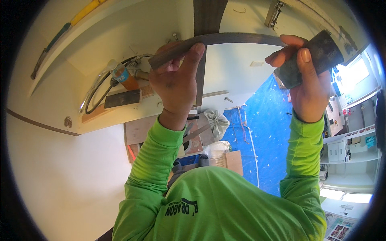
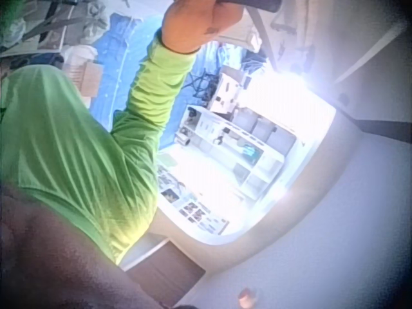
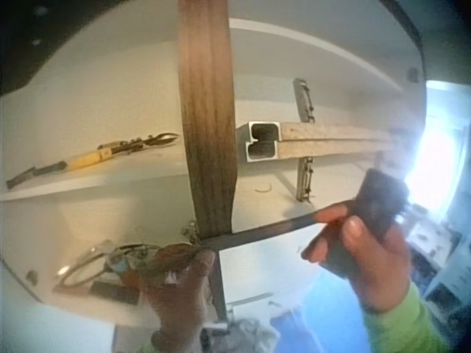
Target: The person applies a strip of edge banding to the exposed edge of a cabinet door. They use a utility knife to trim the overhanging banding flush with the door surface, then smooth the edge with a sanding block.
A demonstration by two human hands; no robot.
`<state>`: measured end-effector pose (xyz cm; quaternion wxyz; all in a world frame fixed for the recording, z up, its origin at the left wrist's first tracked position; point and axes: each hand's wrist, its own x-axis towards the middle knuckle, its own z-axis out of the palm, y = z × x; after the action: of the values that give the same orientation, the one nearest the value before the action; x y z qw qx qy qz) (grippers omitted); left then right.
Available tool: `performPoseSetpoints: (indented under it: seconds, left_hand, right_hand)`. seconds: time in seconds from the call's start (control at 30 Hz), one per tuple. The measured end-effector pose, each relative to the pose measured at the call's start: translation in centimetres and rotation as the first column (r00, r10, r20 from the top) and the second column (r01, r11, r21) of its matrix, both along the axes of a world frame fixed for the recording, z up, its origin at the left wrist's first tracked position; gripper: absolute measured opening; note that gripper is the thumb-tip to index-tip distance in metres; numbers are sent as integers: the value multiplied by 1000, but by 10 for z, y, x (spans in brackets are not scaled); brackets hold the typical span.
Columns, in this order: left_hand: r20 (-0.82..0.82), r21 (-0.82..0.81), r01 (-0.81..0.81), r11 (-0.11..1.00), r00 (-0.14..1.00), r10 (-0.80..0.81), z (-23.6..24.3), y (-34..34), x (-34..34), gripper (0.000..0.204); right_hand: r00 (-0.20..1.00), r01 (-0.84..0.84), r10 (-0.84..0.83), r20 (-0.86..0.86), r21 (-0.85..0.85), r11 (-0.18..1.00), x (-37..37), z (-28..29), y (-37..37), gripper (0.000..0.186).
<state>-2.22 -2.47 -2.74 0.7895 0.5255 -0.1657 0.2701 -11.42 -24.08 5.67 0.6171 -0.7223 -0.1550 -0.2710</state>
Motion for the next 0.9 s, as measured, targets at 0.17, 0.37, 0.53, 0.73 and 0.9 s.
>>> performPoseSetpoints:
  seconds: [0.17, 0.37, 0.53, 0.73, 0.9]
  left_hand:
    - [44, -59, 68, 996, 997, -65, 2, 1, 1, 14]
    - [-36, -5, 19, 1000, 999, -20, -1, 8, 3, 8]
    - [50, -158, 131, 979, 991, -125, 3, 2, 4, 10]
    - [12, -155, 113, 981, 994, -113, 3, 3, 3, 7]
    - [-28, -115, 117, 986, 992, -121, 4, 5, -3, 8]
  right_hand:
    - [1000, 19, -19, -18, 6, 1000, -2, -2, -1, 43]
    - [1000, 10, -9, -20, 25, 1000, -5, -2, 0, 42]
    - [1000, 1, -1, -30, 8, 1000, -5, -4, -6, 43]
    - [1000, -1, 2, -23, 54, 999, -4, -7, -5, 43]
    - [999, 16, -14, -31, 41, 999, -5, -7, -5, 44]
